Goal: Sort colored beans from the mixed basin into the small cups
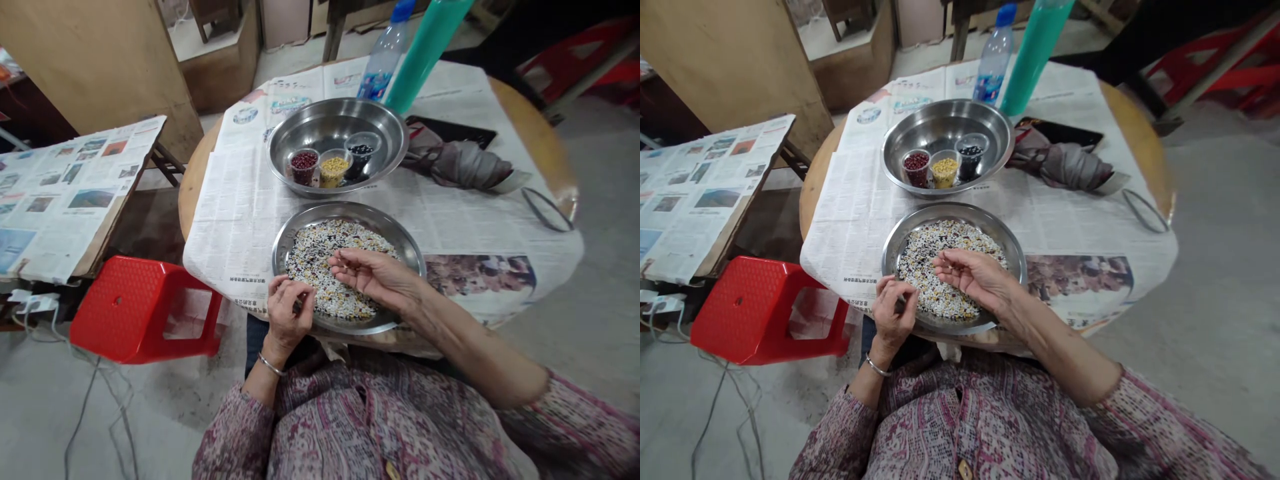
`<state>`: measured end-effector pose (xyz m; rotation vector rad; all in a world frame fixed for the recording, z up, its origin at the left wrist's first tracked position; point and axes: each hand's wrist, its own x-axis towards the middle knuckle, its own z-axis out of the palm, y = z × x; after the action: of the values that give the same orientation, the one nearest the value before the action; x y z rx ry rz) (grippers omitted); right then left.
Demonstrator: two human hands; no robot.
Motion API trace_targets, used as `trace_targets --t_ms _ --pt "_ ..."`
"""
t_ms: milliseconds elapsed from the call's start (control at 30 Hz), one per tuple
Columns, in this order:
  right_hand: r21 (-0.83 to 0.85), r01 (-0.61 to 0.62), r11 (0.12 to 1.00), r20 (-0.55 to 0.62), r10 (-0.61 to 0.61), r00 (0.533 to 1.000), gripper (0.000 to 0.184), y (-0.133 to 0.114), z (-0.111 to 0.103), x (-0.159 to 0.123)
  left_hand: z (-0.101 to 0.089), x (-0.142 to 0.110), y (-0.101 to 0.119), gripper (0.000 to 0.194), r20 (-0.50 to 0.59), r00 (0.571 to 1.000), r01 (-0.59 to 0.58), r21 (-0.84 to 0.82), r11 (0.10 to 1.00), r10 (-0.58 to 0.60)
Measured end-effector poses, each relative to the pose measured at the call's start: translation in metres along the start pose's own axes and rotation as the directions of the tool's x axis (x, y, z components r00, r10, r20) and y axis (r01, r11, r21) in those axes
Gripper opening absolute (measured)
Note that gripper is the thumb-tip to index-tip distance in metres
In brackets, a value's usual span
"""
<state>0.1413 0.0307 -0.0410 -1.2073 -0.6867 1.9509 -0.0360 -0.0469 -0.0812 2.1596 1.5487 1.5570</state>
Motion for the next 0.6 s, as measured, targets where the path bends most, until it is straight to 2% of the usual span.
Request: trace_targets --t_ms 133,600 --pt "0.112 -0.11 0.988 -0.065 0.118 0.991 0.01 -0.004 0.005 -0.004 0.001 0.001 0.0 0.007 -0.006 1.0 -0.003 -0.012 1.0 0.003" --pt "0.074 -0.111 0.991 -0.005 0.111 0.994 0.022 -0.017 0.011 -0.024 0.0 0.003 0.0 0.007 -0.011 0.999 -0.034 -0.021 0.999 0.034"
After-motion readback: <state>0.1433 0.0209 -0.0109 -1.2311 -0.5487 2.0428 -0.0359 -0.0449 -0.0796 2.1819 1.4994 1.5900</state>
